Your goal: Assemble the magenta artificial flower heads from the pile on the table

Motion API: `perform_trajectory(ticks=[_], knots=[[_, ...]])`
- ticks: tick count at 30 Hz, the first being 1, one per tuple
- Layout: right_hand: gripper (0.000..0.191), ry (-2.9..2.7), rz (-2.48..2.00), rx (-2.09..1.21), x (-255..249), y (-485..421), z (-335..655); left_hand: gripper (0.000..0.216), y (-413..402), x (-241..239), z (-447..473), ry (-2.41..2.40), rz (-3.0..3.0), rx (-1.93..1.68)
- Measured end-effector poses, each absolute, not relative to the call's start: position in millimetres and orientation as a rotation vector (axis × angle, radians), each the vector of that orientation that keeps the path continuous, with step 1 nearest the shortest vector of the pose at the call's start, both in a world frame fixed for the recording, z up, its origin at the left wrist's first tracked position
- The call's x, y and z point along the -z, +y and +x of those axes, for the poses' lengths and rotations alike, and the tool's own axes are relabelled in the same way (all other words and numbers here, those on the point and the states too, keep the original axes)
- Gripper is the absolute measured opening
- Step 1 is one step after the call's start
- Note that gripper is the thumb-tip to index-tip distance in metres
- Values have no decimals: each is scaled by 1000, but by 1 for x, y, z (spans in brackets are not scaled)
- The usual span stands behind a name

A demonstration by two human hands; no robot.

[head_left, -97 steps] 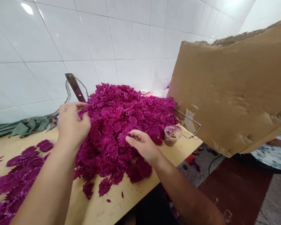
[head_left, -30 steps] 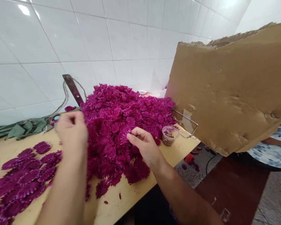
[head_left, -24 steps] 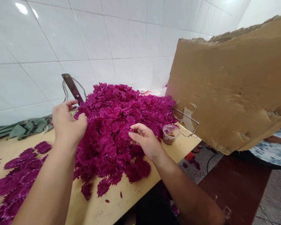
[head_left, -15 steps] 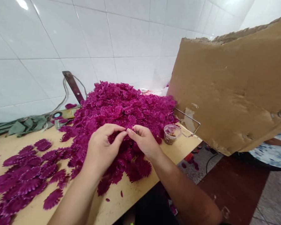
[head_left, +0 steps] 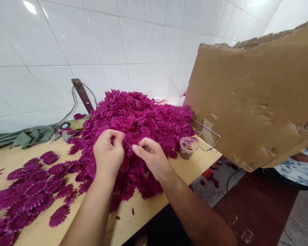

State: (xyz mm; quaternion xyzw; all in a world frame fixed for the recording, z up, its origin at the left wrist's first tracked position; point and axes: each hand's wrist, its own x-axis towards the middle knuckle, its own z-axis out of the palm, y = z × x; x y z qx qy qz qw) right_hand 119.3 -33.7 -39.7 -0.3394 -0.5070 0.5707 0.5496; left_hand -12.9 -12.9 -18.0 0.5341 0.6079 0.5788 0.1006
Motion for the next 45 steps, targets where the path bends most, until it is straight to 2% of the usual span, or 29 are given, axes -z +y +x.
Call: perform_trajectory(ticks=[3,4,9,13,18,25,28,31,34,37,41,45], knots=[[26,-1163,-812,-1395,45,-38,128,9,4,6,-46,1924,1186,-2030],[25,-1141,-809,-1409,46,-37,130,10,9,1,-56,1906,1257,-2050],[16,-1071,-724,-1506,43,-29,132,39,8,-14,-68,2079,1735,-1668],[16,-1040,-724,-1546,43,-26,126,27,-18,4,-39,1811,1884,-1473],[20,-1068,-725,-1546,49,-24,124,23,-42,32,-7,1485,1878,-1162],[24,-1231,-809,-1488,51,-21,127,26,-42,32,-8,1526,2057,-1014],[14,-1359,-820,-1501,48,-20,128,26,-45,27,-11,1494,2132,-891],[11,-1425,-909,-1282,48,-18,129,26,-49,22,-18,1556,2142,-813],[22,-1481,-1034,-1046,52,-17,128,28,-51,19,-25,1681,2124,-859],[32,-1548,-1082,-968,57,-16,125,29,-50,19,-25,1723,2114,-1013],[37,-1546,-1076,-999,55,-16,120,26,-46,20,-13,1647,2126,-1117],[37,-1442,-965,-1213,50,-15,117,20,-40,20,-6,1584,1984,-1089]])
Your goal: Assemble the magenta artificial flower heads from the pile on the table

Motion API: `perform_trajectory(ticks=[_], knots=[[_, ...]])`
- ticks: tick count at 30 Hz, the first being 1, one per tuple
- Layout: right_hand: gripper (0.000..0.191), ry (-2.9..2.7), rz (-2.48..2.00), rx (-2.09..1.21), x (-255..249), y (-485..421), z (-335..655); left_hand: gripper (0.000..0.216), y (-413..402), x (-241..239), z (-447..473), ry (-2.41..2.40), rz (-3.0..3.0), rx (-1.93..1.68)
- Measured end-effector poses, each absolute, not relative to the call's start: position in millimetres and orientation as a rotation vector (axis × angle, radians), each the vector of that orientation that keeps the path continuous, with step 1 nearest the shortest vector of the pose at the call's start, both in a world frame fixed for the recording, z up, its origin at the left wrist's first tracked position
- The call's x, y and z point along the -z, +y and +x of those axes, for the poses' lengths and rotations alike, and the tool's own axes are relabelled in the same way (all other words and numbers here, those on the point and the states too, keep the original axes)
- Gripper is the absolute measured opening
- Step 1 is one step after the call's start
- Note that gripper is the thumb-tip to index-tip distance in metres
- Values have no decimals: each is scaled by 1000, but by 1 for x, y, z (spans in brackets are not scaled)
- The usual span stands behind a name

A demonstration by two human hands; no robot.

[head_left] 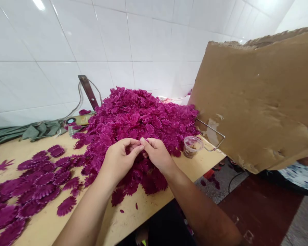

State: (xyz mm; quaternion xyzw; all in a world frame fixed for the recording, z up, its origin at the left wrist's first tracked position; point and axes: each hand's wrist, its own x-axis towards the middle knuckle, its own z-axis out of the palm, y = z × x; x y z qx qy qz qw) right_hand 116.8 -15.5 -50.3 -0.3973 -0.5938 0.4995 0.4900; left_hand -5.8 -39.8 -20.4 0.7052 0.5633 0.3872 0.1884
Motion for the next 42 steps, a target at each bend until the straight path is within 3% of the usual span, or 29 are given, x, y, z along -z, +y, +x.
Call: perform_trajectory(ticks=[4,13,25,37,42], knots=[[35,-1417,-823,-1322,49,-18,115,13,-36,18,-6,1660,2016,-1158],[29,-1333,-885,-1130,39,-25,105,10,-24,19,2,1803,2053,-1556],[24,-872,-691,-1345,25,-18,87,8,-15,9,4,1856,2080,-1675],[22,-823,-695,-1360,18,-12,82,9,-10,1,4,1875,1993,-1641],[22,-767,-708,-1161,18,-18,100,8,-6,-4,-27,1998,1825,-1697]])
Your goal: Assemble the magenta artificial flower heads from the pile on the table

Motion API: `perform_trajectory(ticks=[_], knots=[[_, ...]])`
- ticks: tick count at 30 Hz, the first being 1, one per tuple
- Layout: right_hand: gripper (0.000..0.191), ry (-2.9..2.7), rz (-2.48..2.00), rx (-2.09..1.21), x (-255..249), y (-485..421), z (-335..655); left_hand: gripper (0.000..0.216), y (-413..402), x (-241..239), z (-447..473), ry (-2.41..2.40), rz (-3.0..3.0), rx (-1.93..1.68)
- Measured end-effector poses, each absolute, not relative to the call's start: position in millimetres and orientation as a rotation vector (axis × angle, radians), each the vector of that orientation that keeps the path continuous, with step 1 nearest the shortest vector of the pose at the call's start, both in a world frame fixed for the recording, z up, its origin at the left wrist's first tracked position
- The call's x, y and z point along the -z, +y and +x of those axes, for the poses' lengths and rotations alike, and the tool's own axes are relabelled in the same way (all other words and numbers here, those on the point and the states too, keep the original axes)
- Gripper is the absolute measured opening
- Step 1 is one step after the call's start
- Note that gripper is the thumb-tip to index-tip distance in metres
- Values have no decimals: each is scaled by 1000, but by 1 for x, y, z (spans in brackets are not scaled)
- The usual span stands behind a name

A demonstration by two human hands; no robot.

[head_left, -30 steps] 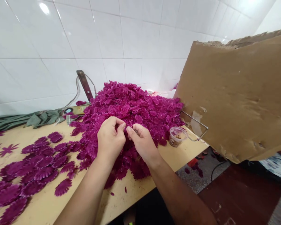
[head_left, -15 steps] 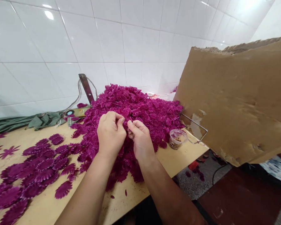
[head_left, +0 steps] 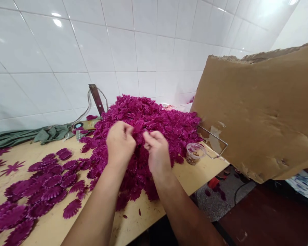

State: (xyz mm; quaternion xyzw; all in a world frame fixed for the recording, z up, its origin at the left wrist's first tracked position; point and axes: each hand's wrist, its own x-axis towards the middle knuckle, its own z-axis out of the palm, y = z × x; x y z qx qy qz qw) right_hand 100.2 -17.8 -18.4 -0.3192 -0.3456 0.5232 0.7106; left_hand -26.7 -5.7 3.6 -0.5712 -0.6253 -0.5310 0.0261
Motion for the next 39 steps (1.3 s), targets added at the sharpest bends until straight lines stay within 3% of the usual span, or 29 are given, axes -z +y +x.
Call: perform_trajectory(ticks=[4,11,17,26,34,39], knots=[[24,-743,-731,-1060,29,-19,134,7,-10,-20,-75,-2277,-1197,1713],[28,-808,-659,-1578,35,-23,124,40,0,-24,-64,-2068,-1828,1441],[18,-808,-660,-1670,38,-27,115,29,-24,7,-25,-1967,-2481,1495],[16,-1176,-861,-1310,49,-18,111,24,-38,19,-15,-1855,-2423,1469],[36,-1354,-929,-1206,54,-15,107,22,-43,22,-11,-1813,-2437,1432],[40,-1344,-753,-1415,54,-16,108,18,-40,27,-13,-1882,-2474,1412]])
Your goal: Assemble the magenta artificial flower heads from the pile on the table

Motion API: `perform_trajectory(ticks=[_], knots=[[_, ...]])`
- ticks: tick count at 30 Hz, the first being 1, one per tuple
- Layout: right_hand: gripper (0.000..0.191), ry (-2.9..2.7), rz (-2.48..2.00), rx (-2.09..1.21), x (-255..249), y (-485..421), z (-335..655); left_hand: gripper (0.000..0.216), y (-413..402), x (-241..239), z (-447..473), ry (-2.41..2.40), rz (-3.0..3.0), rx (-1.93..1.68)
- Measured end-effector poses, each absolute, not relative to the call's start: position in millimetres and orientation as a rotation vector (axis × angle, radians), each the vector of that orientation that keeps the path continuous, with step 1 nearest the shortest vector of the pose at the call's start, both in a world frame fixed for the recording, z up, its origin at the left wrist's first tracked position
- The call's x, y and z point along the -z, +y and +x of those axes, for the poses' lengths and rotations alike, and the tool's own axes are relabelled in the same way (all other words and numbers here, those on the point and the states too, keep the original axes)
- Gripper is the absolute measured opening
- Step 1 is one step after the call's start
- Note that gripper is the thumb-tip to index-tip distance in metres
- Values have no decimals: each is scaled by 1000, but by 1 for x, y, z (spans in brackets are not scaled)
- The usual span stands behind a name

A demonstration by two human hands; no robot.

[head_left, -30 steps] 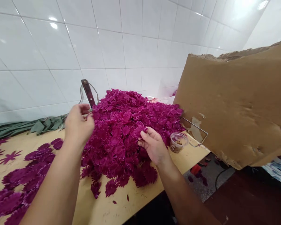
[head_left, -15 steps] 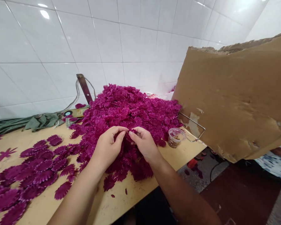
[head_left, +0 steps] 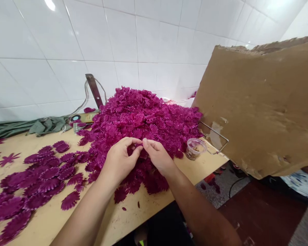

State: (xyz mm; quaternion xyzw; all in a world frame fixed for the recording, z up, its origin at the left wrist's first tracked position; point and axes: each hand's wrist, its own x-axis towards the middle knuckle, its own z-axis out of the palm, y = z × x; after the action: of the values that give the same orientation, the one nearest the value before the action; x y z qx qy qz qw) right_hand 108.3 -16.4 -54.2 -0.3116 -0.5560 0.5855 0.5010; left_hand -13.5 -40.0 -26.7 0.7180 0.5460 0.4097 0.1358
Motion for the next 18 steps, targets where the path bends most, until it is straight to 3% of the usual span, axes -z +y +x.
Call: perform_trajectory(ticks=[5,10,18], knots=[[41,-1218,-735,-1600,57,-17,112,19,-41,30,-16,1589,2224,-1199],[33,-1279,-707,-1554,55,-21,110,15,-41,33,-14,1709,2313,-1291],[20,-1092,-739,-1435,46,-28,98,11,-33,23,-18,1787,1883,-1635]])
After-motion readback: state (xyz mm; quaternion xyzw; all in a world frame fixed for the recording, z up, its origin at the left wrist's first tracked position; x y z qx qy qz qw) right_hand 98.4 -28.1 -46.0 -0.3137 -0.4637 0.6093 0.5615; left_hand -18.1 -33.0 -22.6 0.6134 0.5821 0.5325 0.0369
